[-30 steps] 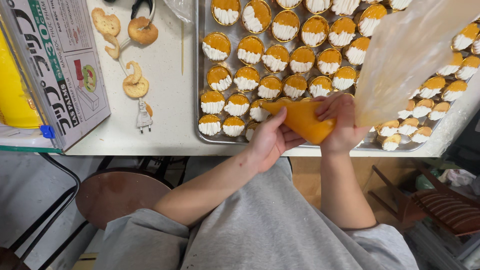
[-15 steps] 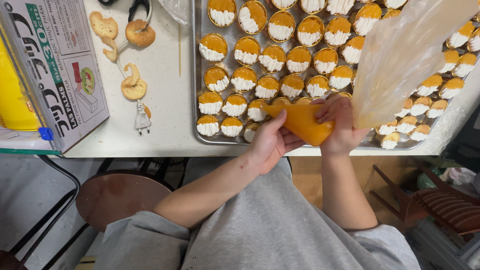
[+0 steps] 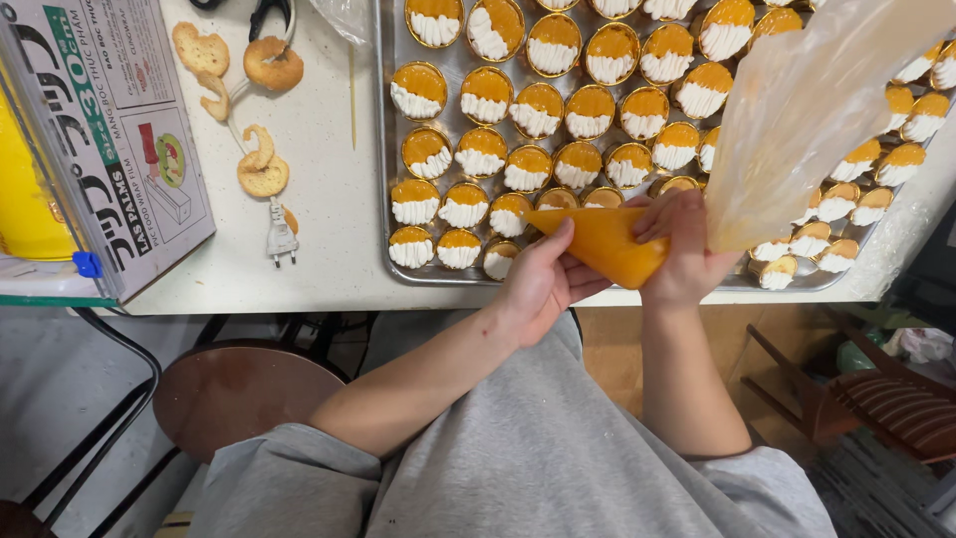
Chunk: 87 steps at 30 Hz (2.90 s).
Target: The person uses a piping bag to apply orange icing onto a tray of cupcakes that already have white icing. The person systematically moves across the tray, filling each cupcake liner with the orange topping.
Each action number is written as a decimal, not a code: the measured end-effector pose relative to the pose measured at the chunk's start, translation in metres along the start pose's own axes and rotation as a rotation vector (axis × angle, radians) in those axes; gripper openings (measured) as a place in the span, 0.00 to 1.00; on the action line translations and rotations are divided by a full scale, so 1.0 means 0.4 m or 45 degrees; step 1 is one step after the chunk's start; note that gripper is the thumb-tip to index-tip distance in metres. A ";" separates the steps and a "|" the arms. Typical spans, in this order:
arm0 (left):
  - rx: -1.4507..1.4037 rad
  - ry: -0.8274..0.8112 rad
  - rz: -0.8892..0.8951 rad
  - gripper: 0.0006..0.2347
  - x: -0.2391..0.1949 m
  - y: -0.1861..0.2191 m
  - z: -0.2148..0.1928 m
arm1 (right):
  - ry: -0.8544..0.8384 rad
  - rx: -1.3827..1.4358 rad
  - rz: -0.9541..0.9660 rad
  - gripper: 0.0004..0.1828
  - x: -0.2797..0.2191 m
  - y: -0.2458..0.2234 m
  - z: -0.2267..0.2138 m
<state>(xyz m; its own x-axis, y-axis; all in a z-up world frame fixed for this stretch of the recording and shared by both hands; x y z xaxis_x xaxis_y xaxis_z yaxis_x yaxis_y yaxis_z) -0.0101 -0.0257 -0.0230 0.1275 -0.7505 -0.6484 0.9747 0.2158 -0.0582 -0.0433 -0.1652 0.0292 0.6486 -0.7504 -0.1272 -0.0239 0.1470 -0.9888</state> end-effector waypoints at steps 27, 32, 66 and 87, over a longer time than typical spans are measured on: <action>0.056 -0.024 -0.001 0.23 0.027 -0.018 0.001 | 0.074 0.040 -0.061 0.12 -0.008 0.022 -0.046; 0.034 -0.018 -0.008 0.23 0.031 -0.025 -0.003 | 0.084 0.018 -0.014 0.11 -0.010 0.017 -0.051; 0.047 -0.051 0.007 0.18 -0.116 -0.076 -0.119 | -0.127 -0.007 -0.041 0.22 -0.202 0.046 -0.040; 0.057 -0.006 -0.058 0.18 -0.107 -0.066 -0.116 | -0.033 -0.032 -0.013 0.22 -0.190 0.033 -0.015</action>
<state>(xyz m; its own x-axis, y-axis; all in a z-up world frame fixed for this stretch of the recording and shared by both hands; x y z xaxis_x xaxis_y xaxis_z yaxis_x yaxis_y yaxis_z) -0.0498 0.0296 -0.0290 0.0835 -0.7619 -0.6422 0.9867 0.1532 -0.0535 -0.0973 -0.1101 0.0255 0.6682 -0.7349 -0.1157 -0.0365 0.1229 -0.9917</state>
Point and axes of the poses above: each hand's wrist, its own x-axis towards the middle knuckle, its own z-axis out of the palm, y = z × x, the point moved 2 cm from there along x, towards the middle knuckle, and after that the axes turned 4 degrees about z, right-handed, at the moved point
